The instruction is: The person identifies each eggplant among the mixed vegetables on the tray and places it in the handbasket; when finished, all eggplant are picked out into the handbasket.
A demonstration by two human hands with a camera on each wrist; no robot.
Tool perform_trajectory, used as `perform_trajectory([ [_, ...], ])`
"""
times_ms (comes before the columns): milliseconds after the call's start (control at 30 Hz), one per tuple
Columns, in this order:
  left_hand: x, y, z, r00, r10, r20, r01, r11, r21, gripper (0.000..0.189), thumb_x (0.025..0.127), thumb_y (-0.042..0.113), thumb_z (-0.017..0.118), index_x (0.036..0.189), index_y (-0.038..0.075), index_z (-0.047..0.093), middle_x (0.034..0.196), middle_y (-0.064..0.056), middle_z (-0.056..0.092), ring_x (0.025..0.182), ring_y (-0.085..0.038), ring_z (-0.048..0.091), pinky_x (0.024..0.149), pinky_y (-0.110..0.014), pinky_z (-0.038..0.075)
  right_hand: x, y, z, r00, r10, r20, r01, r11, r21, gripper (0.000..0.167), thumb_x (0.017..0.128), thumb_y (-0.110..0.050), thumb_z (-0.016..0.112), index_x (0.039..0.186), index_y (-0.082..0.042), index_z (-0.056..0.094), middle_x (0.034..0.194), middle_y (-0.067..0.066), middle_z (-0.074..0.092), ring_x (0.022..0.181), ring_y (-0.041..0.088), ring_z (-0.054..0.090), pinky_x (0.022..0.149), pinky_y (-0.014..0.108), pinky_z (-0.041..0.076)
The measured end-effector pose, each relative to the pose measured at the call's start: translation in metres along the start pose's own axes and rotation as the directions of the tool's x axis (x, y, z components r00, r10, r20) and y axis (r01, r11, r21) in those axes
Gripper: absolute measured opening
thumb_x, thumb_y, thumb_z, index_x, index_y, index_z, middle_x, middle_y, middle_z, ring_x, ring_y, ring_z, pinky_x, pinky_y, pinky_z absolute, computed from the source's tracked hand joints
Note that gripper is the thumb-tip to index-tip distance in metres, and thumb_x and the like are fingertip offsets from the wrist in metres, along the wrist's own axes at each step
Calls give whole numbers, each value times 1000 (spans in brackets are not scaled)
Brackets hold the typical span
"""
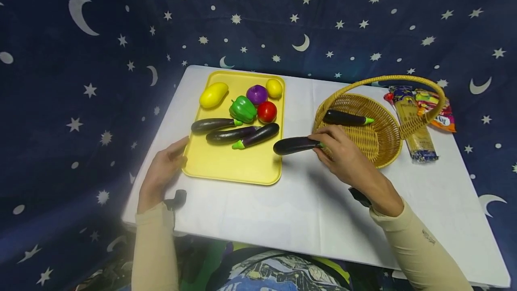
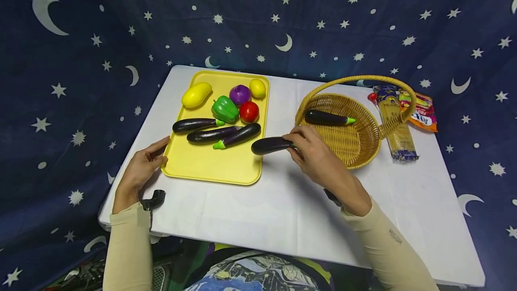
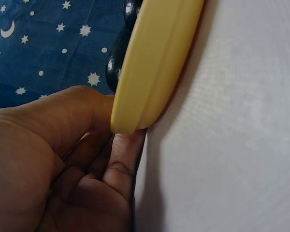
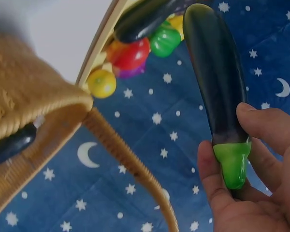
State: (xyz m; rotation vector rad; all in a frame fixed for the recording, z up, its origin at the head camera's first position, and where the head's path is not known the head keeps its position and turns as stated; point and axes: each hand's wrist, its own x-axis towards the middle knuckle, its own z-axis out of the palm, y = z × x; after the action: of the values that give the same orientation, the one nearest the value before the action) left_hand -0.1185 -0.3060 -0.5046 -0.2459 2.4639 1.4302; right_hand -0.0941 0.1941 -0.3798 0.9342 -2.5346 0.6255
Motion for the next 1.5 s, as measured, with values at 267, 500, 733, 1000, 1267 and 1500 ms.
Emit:
perform_trajectory([
  [267, 1, -4, -2, 1000, 22, 2, -22, 1000, 22, 67, 102, 14, 65, 163, 33, 44, 171, -1, 43, 164, -37, 30, 135, -63, 21, -6, 11, -18, 999, -18, -42, 18, 1000, -5, 41, 79, 9, 87, 117, 1, 74, 118, 21, 66, 109, 35, 62, 94, 35, 49],
  [500, 2, -6, 0, 1000, 30, 3, -30, 1000, -3, 69, 100, 13, 65, 163, 31, 44, 172, -2, 41, 165, -36, 29, 135, -62, 22, -14, 21, -40, 997, 18, -68, -23, 997, -69, 46, 77, 13, 86, 119, 1, 75, 117, 23, 66, 109, 38, 61, 93, 28, 47],
  [733, 1, -4, -1, 1000, 17, 5, -17, 1000, 8, 68, 101, 13, 65, 163, 31, 44, 172, -3, 42, 165, -37, 29, 135, -62, 21, -22, 28, -55, 993, 29, -116, -39, 996, -82, 44, 77, 18, 83, 117, 5, 75, 117, 27, 65, 109, 44, 60, 101, 13, 38],
  [1000, 0, 0, -1, 1000, 23, 1, -23, 1000, 10, 67, 102, 13, 64, 163, 31, 44, 172, -1, 41, 165, -35, 29, 136, -60, 22, -26, 32, -68, 986, 115, -116, -131, 981, -142, 40, 80, 17, 82, 118, 4, 75, 118, 27, 64, 109, 44, 60, 92, 17, 39],
  [1267, 0, 1, -2, 999, 43, 1, -43, 999, 10, 67, 101, 12, 63, 164, 25, 43, 172, -4, 42, 164, -37, 31, 135, -61, 23, -27, 50, -79, 985, 124, -120, -143, 974, -174, 41, 81, 18, 80, 119, 6, 74, 118, 29, 63, 111, 46, 59, 101, 27, 43],
  [1500, 0, 0, -2, 1000, 29, -2, -29, 1000, 9, 67, 101, 13, 64, 163, 28, 44, 171, -3, 43, 164, -36, 32, 136, -60, 23, -21, 69, -75, 991, 125, -43, -131, 970, -204, 38, 80, 20, 79, 116, 10, 73, 114, 30, 62, 109, 49, 55, 91, 58, 47],
])
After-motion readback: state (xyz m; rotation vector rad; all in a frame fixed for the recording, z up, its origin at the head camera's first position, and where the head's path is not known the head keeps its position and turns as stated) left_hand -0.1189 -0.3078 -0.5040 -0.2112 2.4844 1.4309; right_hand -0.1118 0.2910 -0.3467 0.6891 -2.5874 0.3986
